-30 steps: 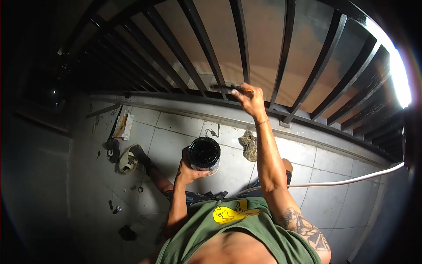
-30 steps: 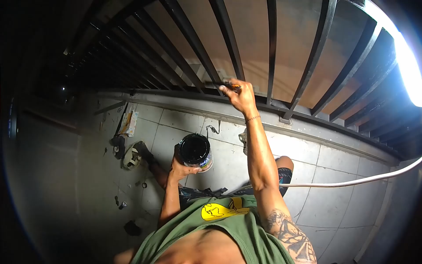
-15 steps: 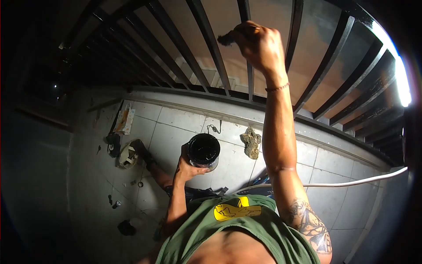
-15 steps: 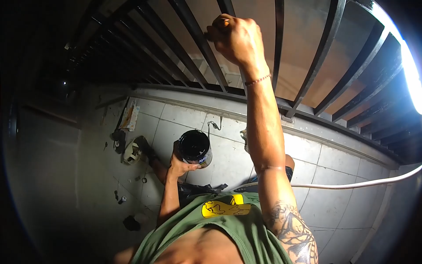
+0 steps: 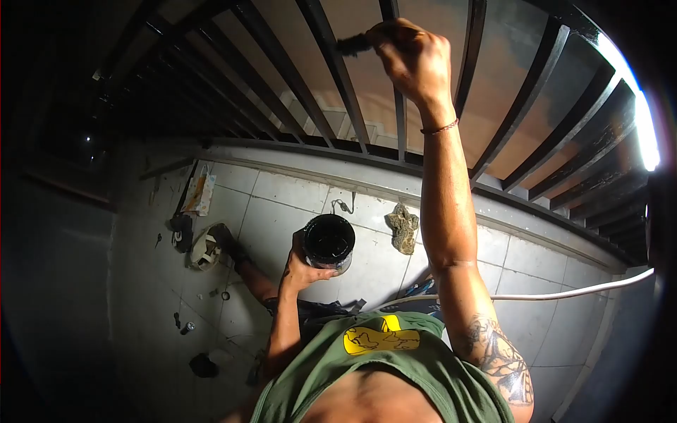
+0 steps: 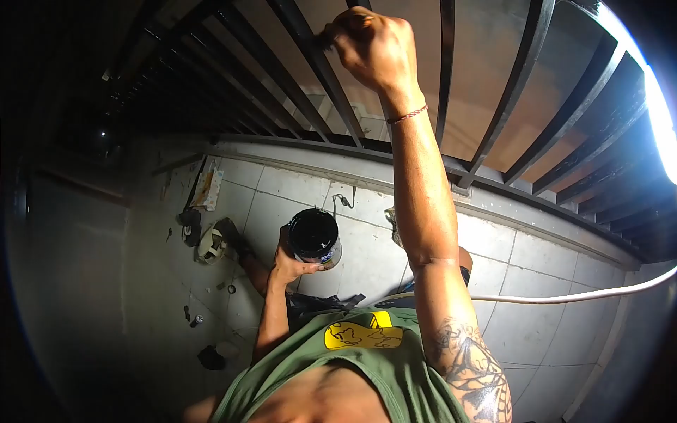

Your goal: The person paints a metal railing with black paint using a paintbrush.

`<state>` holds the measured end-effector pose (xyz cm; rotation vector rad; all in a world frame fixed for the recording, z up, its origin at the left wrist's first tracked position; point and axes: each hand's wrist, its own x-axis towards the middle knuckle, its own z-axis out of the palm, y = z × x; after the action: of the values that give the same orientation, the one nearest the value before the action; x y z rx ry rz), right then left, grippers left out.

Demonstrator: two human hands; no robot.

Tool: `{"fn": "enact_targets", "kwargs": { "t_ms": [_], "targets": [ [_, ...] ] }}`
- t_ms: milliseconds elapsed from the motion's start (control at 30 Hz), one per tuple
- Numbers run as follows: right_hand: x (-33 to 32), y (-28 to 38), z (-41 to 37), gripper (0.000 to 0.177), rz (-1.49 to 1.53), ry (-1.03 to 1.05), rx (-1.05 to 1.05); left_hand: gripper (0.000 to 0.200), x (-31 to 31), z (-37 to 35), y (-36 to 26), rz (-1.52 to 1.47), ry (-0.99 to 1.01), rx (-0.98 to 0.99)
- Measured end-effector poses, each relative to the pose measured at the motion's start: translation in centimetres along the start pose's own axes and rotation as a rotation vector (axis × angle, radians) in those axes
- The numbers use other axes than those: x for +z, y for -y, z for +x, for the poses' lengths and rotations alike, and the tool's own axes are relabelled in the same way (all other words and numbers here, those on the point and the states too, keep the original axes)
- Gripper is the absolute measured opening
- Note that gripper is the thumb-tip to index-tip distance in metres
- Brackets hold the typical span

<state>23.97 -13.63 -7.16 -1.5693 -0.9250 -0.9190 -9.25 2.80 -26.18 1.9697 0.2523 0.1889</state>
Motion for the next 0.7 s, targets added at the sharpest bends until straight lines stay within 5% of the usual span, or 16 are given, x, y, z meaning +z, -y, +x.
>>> {"fn": "enact_targets", "kwargs": {
  "t_ms": [167, 300, 500, 600, 700],
  "targets": [
    [2.5, -1.0, 0.8, 0.013, -0.127, 0.041, -0.006, 0.099, 0.1, 0.1, 0.5, -0.045, 0.0, 0.002],
    [1.8, 0.2, -0.1, 0.017, 0.44, -0.203, 0.222, 0.099, 0.3, 0.3, -0.3, -0.03, -0.001, 0.013],
    [0.9, -0.3, -5.8, 0.008, -0.07, 0.116, 0.228, 0.098, 0.3, 1.0, -0.5, -0.109, 0.048, -0.03],
    [2.1, -1.0, -8.3, 0.012, -0.104, 0.247, 0.31, 0.097, 0.4, 1.0, -0.5, -0.141, 0.043, -0.04],
    [3.5, -2.0, -8.2, 0.013, 0.036, 0.149, 0.229, 0.097, 0.3, 0.7, -0.4, -0.088, 0.006, -0.002]
  ]
}}
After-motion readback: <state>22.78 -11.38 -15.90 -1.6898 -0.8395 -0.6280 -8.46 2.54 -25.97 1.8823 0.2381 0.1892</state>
